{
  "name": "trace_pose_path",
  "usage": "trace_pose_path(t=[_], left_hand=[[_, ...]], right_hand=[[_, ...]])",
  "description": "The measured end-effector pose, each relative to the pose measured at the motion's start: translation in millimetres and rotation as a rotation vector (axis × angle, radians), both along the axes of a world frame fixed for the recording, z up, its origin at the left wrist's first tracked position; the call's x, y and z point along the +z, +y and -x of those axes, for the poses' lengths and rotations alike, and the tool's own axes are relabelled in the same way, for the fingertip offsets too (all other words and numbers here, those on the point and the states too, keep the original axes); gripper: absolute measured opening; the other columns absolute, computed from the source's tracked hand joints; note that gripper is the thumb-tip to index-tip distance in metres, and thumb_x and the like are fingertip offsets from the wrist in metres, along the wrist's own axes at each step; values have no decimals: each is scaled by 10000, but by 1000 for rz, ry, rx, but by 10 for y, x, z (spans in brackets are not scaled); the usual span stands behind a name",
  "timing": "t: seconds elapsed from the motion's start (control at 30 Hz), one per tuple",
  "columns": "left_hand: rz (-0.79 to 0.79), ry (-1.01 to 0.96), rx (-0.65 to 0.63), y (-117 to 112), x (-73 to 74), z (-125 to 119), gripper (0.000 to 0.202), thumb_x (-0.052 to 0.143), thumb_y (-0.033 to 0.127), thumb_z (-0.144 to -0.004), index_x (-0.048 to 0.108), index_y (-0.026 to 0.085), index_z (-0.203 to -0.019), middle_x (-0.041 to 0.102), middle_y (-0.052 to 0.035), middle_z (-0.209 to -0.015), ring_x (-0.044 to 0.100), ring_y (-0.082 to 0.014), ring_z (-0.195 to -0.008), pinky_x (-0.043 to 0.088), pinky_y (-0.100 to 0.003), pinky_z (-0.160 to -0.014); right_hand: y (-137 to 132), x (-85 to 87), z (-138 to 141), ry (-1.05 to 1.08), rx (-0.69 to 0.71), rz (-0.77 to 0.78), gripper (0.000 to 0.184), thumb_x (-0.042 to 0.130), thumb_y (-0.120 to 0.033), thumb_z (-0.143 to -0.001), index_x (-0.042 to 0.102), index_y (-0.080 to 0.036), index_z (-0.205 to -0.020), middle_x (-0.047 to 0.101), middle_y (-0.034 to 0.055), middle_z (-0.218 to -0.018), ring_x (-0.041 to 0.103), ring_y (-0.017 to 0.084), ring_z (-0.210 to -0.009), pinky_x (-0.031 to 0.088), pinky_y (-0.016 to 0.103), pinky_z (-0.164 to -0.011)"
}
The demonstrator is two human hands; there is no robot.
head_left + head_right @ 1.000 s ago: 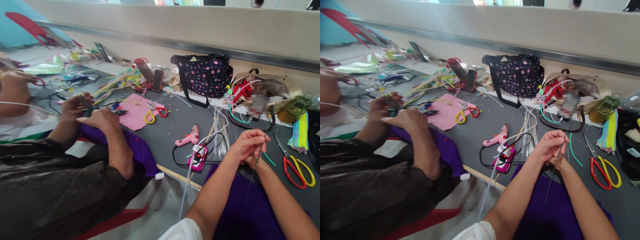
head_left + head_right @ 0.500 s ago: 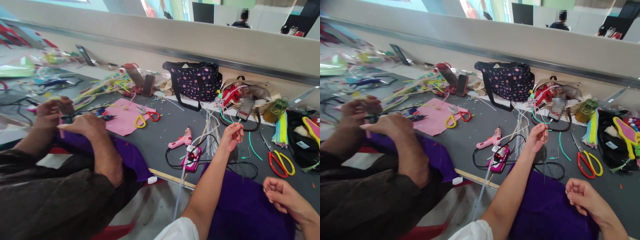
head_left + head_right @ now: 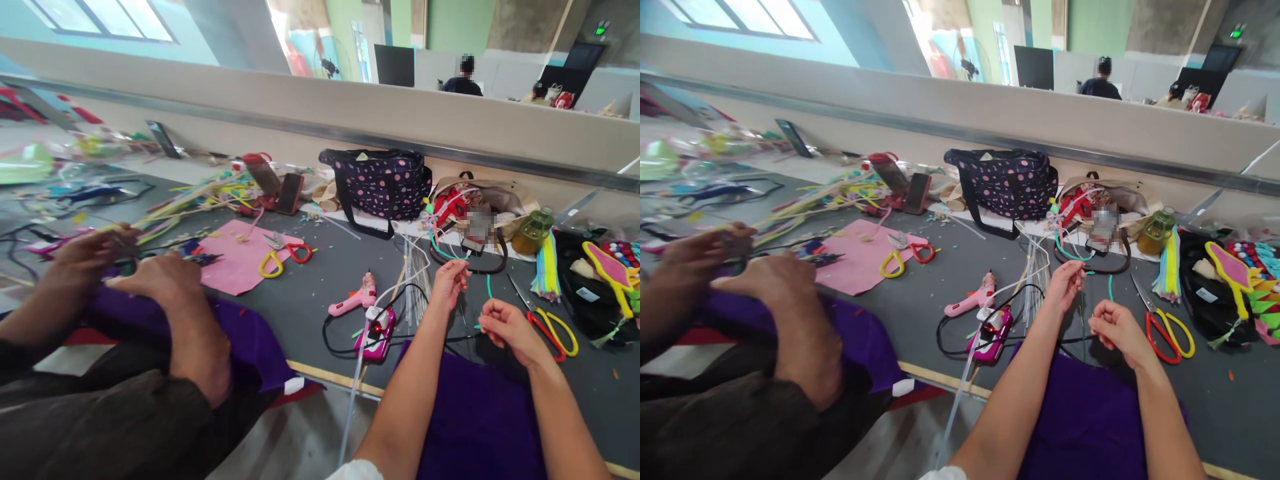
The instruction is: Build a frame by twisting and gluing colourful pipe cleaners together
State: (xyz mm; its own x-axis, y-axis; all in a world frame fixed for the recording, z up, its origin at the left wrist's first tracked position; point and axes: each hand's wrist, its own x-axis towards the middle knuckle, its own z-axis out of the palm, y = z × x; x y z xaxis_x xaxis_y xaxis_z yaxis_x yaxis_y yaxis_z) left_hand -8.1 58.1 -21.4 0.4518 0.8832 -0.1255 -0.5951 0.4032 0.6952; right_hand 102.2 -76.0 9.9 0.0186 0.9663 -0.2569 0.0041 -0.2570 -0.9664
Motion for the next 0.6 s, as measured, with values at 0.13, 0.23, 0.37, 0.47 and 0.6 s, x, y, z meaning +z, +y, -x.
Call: trace_pose_path(t=[0.13, 0.23, 0.37, 0.47, 0.6], left_hand=[[9, 39, 4, 27, -32, -16, 376, 793, 381, -615, 647, 102, -821, 616, 3, -606, 470, -39, -412, 362, -171, -415], [18, 69, 2, 43, -56, -33, 384, 807, 378, -600, 659, 102, -823, 620, 1, -608, 478, -41, -415, 363, -169, -406], [3, 98, 7, 38, -72, -63, 386, 815, 368, -596, 671, 93, -826, 626, -4, -614, 480, -40, -422, 373, -171, -407], [-15, 115, 22, 22, -69, -80, 381, 822, 352, -589, 675, 90, -823, 632, -8, -627, 489, -40, -435, 389, -173, -419], [-24, 136, -4, 3, -58, -89, 375, 834, 329, -576, 675, 89, -816, 640, -14, -635, 499, -43, -444, 400, -174, -430]], right_hand=[[181, -161, 10, 14, 22, -6, 385, 753, -484, -675, 514, -199, -776, 563, -53, -587, 418, 55, -412, 273, 172, -366], [202, -288, -23, 25, 18, 0, 388, 750, -492, -677, 517, -197, -771, 563, -55, -585, 411, 53, -410, 277, 173, -368], [175, -381, -56, 89, 31, 22, 386, 760, -479, -675, 520, -192, -772, 571, -53, -588, 398, 45, -402, 266, 166, -364], [156, -382, -67, 159, 41, 43, 383, 766, -469, -671, 522, -193, -776, 593, -43, -602, 409, 47, -408, 271, 165, -365], [147, -369, -68, 187, 46, 46, 380, 764, -475, -667, 533, -191, -770, 608, -32, -612, 424, 51, -416, 290, 170, -369]])
